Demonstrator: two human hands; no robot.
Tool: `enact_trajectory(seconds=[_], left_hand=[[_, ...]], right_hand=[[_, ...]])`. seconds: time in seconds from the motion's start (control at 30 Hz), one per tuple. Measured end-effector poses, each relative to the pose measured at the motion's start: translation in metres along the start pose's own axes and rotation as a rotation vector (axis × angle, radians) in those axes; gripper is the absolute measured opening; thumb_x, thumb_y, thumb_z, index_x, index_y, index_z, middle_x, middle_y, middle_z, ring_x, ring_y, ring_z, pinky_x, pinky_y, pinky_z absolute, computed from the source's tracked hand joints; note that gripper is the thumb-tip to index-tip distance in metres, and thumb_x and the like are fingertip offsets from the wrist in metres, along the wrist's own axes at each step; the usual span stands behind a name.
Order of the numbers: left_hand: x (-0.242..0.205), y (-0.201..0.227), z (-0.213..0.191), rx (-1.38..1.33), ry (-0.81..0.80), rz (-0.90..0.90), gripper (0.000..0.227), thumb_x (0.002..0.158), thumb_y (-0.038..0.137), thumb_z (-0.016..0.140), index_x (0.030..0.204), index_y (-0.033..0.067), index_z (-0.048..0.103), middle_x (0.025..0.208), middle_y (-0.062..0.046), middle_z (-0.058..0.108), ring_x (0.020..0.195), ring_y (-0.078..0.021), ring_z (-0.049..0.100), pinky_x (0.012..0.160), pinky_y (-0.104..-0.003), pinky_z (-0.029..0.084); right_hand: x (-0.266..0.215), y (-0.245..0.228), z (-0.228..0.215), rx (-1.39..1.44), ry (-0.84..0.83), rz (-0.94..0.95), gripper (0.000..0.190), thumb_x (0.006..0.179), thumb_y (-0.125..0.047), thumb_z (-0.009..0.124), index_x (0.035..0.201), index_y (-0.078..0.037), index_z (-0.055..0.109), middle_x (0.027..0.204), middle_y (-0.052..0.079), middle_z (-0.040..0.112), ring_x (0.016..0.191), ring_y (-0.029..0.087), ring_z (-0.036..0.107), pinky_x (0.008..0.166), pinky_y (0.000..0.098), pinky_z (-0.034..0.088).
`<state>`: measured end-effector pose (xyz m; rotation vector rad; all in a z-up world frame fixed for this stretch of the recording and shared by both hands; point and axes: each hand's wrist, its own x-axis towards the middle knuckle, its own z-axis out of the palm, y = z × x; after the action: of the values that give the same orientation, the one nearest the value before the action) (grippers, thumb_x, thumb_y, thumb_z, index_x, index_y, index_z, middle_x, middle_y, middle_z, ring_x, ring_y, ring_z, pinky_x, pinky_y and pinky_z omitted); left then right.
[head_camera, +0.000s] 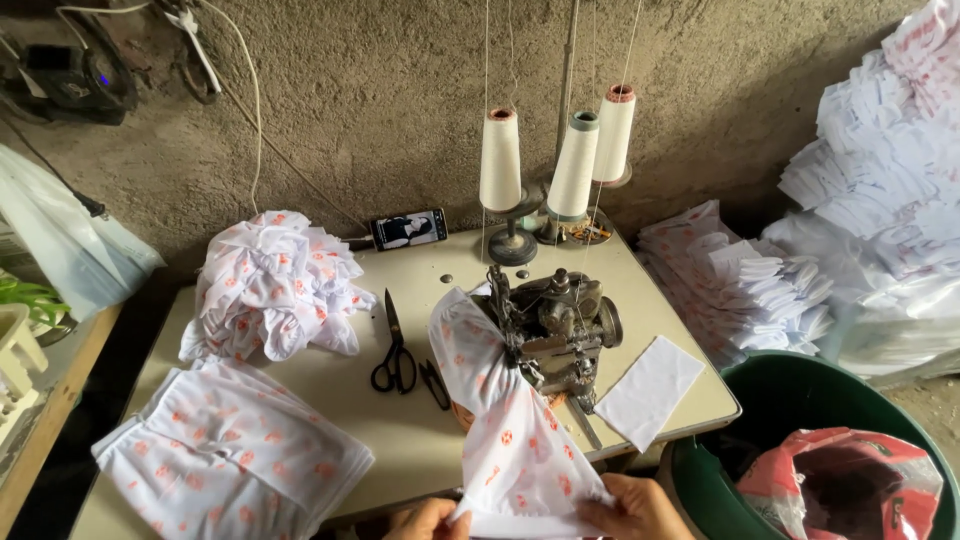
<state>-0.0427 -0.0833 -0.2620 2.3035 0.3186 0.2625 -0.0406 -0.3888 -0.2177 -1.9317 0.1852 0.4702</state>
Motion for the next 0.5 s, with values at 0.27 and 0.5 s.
enact_trajectory(seconds=[0.27,0.5], left_hand=[[-0.019,0.136,-0.09,-0.196,0.296,0.602,0.013,0.073,0.024,0.079,0.066,0.0242,0.067,0.075,0.017,0.067,0.048,-0.0069,0.052,0.047,-0.019,0.047],[-0.032,0.149,-0.06,-0.488,-0.072,0.628,0.008,0.084,0.024,0.08,0.083,0.0186,0.074,0.078,0.007,0.075,0.061,-0.0062,0.074,0.061,-0.018,0.062]], right_hand=[[-0.057,-0.058,0.014,0.192,0.421,-0.499,0.023,0.074,-0.012,0.094,0.066,-0.003,0.074,0.049,0.003,0.065,0.048,0.009,0.058,0.043,0.025,0.046],[-0.078,-0.091,0.036,0.132,0.47,-0.677,0.021,0.076,-0.001,0.089,0.07,-0.004,0.07,0.06,-0.002,0.06,0.062,0.003,0.052,0.05,0.0213,0.058]])
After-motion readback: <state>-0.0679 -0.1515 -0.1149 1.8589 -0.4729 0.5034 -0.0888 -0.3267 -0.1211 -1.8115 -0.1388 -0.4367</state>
